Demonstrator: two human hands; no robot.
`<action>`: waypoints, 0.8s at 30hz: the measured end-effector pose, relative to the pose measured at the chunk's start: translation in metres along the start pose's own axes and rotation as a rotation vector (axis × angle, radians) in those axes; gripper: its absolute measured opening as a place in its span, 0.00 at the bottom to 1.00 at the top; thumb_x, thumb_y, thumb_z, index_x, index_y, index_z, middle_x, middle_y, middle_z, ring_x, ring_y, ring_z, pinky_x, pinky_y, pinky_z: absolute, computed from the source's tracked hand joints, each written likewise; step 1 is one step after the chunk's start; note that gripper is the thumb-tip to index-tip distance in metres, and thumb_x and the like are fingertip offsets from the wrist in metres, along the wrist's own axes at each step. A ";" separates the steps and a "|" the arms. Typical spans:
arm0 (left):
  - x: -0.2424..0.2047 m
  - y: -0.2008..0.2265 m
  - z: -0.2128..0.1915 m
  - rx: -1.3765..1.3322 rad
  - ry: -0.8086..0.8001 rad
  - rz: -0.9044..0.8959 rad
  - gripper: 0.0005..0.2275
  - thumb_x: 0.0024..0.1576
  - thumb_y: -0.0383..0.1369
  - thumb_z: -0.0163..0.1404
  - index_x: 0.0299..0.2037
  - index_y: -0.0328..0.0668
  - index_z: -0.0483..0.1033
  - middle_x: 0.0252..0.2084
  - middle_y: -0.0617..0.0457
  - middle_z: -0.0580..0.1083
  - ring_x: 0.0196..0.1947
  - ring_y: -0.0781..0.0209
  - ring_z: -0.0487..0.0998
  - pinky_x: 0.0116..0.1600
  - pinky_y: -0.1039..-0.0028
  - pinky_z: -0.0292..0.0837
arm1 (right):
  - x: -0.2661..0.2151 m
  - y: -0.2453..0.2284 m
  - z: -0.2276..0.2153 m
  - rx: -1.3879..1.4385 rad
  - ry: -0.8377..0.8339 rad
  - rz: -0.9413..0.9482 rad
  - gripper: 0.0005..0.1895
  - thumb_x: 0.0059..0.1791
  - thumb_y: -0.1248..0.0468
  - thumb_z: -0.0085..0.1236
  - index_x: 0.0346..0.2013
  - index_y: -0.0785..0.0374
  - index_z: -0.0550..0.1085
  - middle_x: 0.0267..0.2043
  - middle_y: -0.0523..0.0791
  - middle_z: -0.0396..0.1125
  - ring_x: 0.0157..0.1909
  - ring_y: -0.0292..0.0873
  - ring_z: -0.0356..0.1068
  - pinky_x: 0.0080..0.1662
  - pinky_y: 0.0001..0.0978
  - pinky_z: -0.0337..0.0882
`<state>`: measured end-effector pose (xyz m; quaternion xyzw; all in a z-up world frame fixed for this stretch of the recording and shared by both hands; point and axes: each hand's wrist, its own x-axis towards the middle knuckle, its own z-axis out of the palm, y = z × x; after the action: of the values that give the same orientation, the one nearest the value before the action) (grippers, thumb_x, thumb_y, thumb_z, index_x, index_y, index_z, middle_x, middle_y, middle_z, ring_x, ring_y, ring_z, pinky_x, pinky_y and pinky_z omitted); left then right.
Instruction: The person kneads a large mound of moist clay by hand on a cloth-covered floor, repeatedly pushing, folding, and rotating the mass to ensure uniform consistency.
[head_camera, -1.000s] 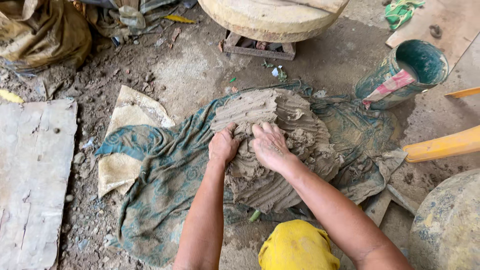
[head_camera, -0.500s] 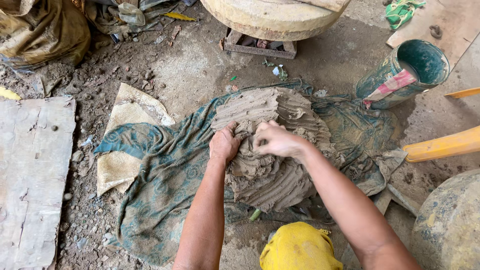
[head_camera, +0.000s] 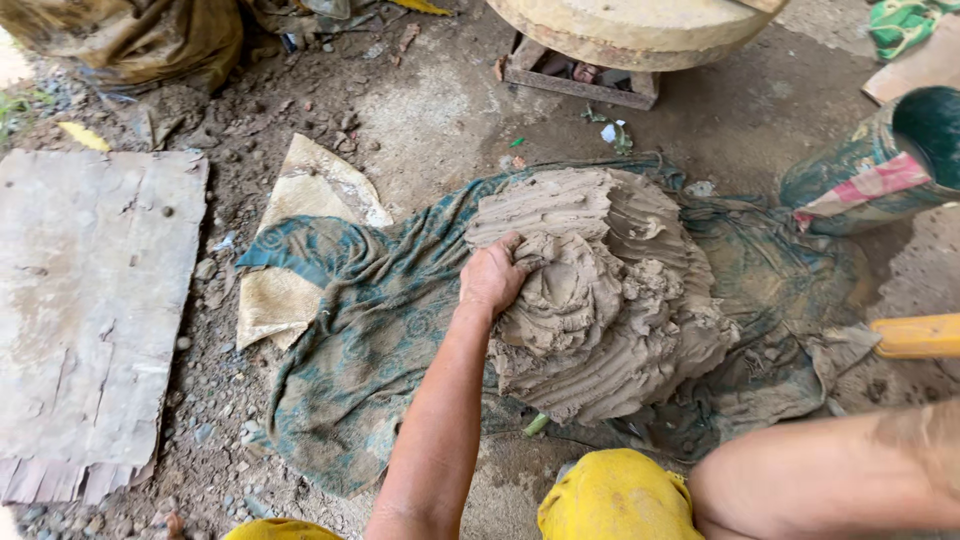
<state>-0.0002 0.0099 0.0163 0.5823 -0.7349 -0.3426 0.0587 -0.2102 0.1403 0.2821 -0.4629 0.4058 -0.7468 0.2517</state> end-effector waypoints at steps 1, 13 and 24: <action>0.001 0.001 -0.001 0.001 -0.001 -0.004 0.19 0.55 0.41 0.54 0.58 0.61 0.73 0.46 0.43 0.79 0.48 0.43 0.80 0.55 0.56 0.74 | 0.012 0.007 0.005 -0.063 -0.081 0.001 0.35 0.49 0.71 0.64 0.60 0.49 0.52 0.64 0.47 0.43 0.64 0.44 0.48 0.62 0.39 0.61; 0.003 -0.007 0.000 -0.042 -0.022 0.023 0.21 0.55 0.49 0.54 0.59 0.60 0.74 0.50 0.42 0.79 0.51 0.43 0.79 0.56 0.56 0.74 | -0.008 0.171 0.053 -0.659 -0.692 0.108 0.44 0.47 0.62 0.69 0.74 0.38 0.59 0.83 0.42 0.42 0.81 0.48 0.50 0.74 0.46 0.62; -0.066 0.012 0.007 0.207 0.042 0.175 0.41 0.59 0.63 0.42 0.72 0.37 0.54 0.55 0.40 0.68 0.55 0.47 0.68 0.58 0.54 0.61 | -0.115 0.262 -0.033 -1.069 -0.616 0.226 0.27 0.53 0.52 0.53 0.67 0.45 0.62 0.72 0.43 0.57 0.66 0.50 0.62 0.68 0.56 0.60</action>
<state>0.0077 0.0736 0.0384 0.5257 -0.8131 -0.2463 0.0433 -0.1885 0.0967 -0.0015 -0.6729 0.6785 -0.2419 0.1682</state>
